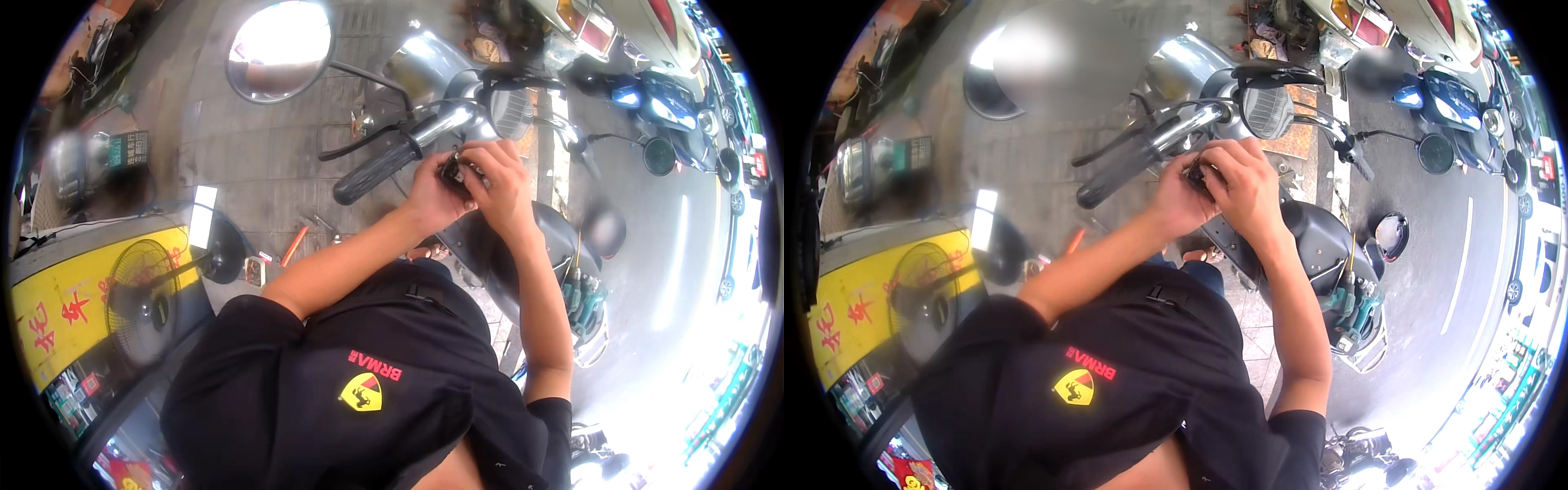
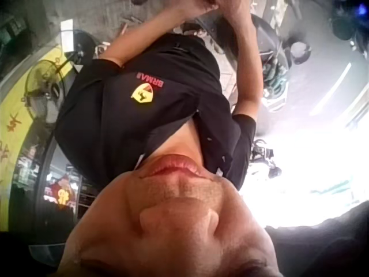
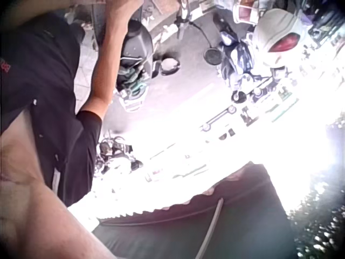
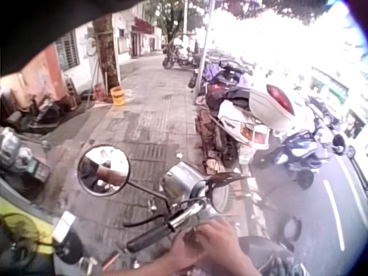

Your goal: The person disassembles a small electronic component from a motorcycle, removes a screw using a tool, and then works with small parts by hand before beginning reassembly.

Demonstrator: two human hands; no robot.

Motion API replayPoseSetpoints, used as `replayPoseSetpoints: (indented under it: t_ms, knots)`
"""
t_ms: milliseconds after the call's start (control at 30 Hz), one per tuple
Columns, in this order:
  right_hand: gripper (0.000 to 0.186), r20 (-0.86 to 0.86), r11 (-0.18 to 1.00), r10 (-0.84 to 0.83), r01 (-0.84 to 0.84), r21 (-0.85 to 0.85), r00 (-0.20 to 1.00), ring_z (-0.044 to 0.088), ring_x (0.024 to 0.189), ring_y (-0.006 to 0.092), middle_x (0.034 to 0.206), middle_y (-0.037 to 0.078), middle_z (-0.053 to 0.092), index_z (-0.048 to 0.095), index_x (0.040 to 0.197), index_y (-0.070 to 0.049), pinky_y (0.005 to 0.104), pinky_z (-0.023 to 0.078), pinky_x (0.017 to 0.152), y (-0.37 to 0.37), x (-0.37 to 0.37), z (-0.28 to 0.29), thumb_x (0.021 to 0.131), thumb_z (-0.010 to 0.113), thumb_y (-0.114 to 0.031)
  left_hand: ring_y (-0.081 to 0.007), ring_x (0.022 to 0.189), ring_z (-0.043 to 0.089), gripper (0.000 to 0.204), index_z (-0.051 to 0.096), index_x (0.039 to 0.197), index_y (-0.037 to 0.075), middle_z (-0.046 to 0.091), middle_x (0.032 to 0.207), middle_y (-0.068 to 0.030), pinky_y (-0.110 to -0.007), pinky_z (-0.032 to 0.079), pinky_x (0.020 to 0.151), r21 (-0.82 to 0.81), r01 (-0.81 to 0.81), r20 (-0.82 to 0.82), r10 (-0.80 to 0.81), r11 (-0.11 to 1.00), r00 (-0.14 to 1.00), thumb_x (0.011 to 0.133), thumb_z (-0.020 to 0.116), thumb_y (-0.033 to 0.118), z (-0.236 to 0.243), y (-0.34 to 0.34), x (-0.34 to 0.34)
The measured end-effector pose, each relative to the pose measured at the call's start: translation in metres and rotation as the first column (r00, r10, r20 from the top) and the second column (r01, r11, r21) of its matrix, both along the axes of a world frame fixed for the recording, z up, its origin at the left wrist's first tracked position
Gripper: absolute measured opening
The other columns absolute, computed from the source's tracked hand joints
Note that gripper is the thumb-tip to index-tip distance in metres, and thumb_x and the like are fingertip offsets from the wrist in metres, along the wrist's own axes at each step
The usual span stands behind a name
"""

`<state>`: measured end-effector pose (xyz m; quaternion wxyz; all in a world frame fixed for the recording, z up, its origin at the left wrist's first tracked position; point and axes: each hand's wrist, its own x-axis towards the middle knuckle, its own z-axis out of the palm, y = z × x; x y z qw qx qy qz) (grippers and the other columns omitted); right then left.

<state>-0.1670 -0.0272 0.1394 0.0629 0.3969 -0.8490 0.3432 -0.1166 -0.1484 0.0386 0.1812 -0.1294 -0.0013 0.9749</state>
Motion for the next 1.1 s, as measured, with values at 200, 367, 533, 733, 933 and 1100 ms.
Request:
replayPoseSetpoints:
  t_ms: [200, 367, 533, 733, 933, 1100]
  knots:
    - [0.014, 0.110, 0.999, -0.039, 0.041, -0.020, 0.993, 0.059, 0.090, 0.0275, 0.098, 0.004, 0.068, 0.066, 0.090, -0.005, 0.0362, 0.050, 0.080, -0.002, -0.005, -0.006, 0.076, 0.070, -0.004, -0.0168, 0.088, 0.066, 0.037, 0.063, 0.105, 0.016, 0.068, 0.099, -0.0007, -0.033, 0.051, 0.070, -0.111, 0.069, 0.037, -0.066, 0.991, 0.997, 0.096, 0.049, 0.049, -0.004, -0.001, -0.002]
    - [0.018, 0.096, 0.999, 0.008, -0.011, 0.033, 0.995, 0.058, 0.091, 0.0287, 0.100, 0.006, 0.065, 0.066, 0.093, -0.004, 0.0379, 0.050, 0.079, -0.001, -0.012, -0.003, 0.076, 0.070, -0.002, -0.0157, 0.081, 0.066, 0.039, 0.064, 0.103, 0.016, 0.068, 0.093, 0.0007, -0.031, 0.049, 0.061, -0.096, 0.107, 0.060, -0.101, 0.990, 0.993, 0.097, 0.048, 0.052, 0.003, 0.002, -0.001]
    - [0.026, 0.009, 0.898, 0.294, -0.279, 0.339, 0.956, 0.057, 0.098, 0.0273, 0.109, 0.004, 0.062, 0.066, 0.093, -0.009, 0.0390, 0.050, 0.080, -0.002, -0.033, 0.029, 0.069, 0.073, -0.005, -0.0190, 0.071, 0.062, 0.038, 0.061, 0.099, 0.015, 0.064, 0.085, -0.0022, -0.031, 0.044, 0.055, -0.165, 0.130, 0.113, -0.112, 0.978, 0.987, 0.098, 0.046, 0.050, 0.020, 0.002, -0.007]
    - [0.014, -0.067, 0.798, 0.473, -0.395, 0.454, 0.878, 0.058, 0.091, 0.0237, 0.096, 0.003, 0.059, 0.064, 0.085, -0.012, 0.0374, 0.050, 0.078, -0.020, -0.044, 0.036, 0.072, 0.070, -0.010, -0.0196, 0.069, 0.063, 0.040, 0.062, 0.097, 0.015, 0.066, 0.078, -0.0010, -0.031, 0.044, 0.052, -0.179, 0.164, 0.112, -0.146, 0.970, 0.983, 0.098, 0.045, 0.051, 0.020, -0.001, -0.008]
    - [0.014, 0.023, 0.740, 0.483, -0.422, 0.524, 0.875, 0.058, 0.088, 0.0240, 0.090, 0.003, 0.056, 0.062, 0.084, -0.010, 0.0384, 0.051, 0.078, -0.024, -0.053, 0.034, 0.072, 0.070, -0.008, -0.0239, 0.070, 0.063, 0.044, 0.063, 0.097, 0.014, 0.066, 0.080, -0.0032, -0.030, 0.042, 0.052, -0.103, 0.176, 0.118, -0.164, 0.979, 0.979, 0.097, 0.046, 0.054, 0.018, -0.004, -0.008]
    - [0.014, 0.033, 0.729, 0.483, -0.422, 0.538, 0.875, 0.058, 0.088, 0.0242, 0.090, 0.003, 0.056, 0.062, 0.084, -0.010, 0.0384, 0.051, 0.078, -0.025, -0.053, 0.037, 0.073, 0.070, -0.009, -0.0245, 0.071, 0.064, 0.048, 0.063, 0.097, 0.013, 0.067, 0.082, -0.0039, -0.031, 0.042, 0.051, -0.054, 0.178, 0.081, -0.173, 0.983, 0.981, 0.097, 0.046, 0.057, 0.012, -0.003, -0.007]
